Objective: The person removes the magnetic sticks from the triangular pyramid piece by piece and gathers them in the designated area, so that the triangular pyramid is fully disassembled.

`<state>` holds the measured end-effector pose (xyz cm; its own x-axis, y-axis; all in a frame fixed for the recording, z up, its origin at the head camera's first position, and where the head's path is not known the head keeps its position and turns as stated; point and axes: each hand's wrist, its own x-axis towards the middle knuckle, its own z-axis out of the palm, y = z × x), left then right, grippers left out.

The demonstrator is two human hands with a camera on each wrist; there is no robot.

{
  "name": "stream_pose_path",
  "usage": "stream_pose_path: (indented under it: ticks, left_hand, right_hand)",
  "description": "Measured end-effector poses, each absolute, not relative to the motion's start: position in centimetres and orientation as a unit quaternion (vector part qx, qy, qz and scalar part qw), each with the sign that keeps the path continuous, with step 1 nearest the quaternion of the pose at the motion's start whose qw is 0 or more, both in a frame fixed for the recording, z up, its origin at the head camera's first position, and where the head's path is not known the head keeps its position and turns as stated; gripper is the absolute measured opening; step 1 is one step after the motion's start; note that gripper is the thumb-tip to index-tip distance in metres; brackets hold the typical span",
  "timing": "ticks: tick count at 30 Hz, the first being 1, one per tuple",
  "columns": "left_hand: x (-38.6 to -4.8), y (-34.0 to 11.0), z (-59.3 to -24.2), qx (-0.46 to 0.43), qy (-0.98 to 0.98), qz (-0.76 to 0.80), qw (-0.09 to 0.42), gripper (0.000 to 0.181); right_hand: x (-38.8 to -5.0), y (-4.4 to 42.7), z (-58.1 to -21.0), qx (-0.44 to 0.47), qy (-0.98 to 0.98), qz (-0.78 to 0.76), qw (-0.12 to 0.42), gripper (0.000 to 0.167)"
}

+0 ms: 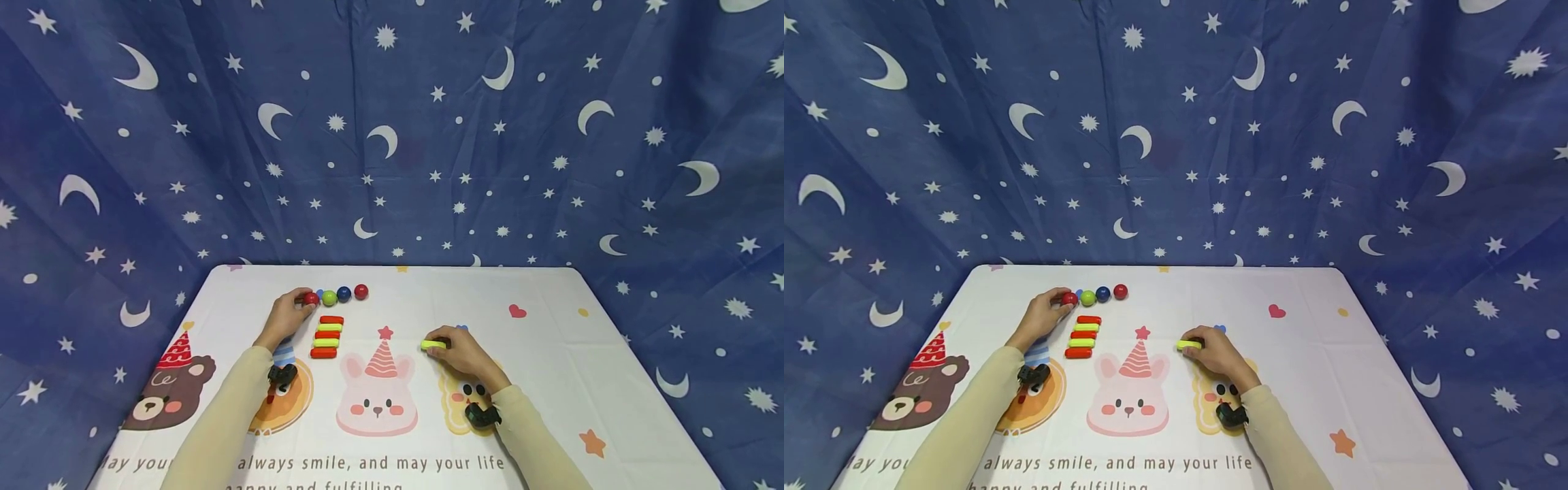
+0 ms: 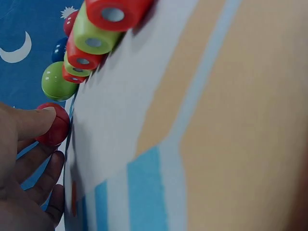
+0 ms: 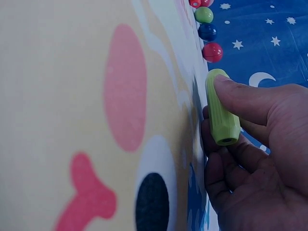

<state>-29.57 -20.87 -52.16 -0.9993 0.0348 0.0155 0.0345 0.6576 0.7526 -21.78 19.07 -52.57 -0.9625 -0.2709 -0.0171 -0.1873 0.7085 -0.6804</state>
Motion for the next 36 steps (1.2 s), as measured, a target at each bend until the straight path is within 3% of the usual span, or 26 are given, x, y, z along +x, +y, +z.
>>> stream_pose_path:
  ticks: [28, 36]
  left_hand:
    - [-28.9, -21.7, -51.2, -0.010, 0.903, 0.430, 0.011, 0.045]
    - [-27.6, -21.4, -50.4, 0.014, 0.894, 0.448, -0.032, 0.040]
  right_hand:
    - [-21.7, 19.0, -52.4, -0.124, 0.922, -0.363, 0.061, 0.019]
    - [-21.7, 19.3, -52.5, -0.140, 0.919, -0.363, 0.059, 0.019]
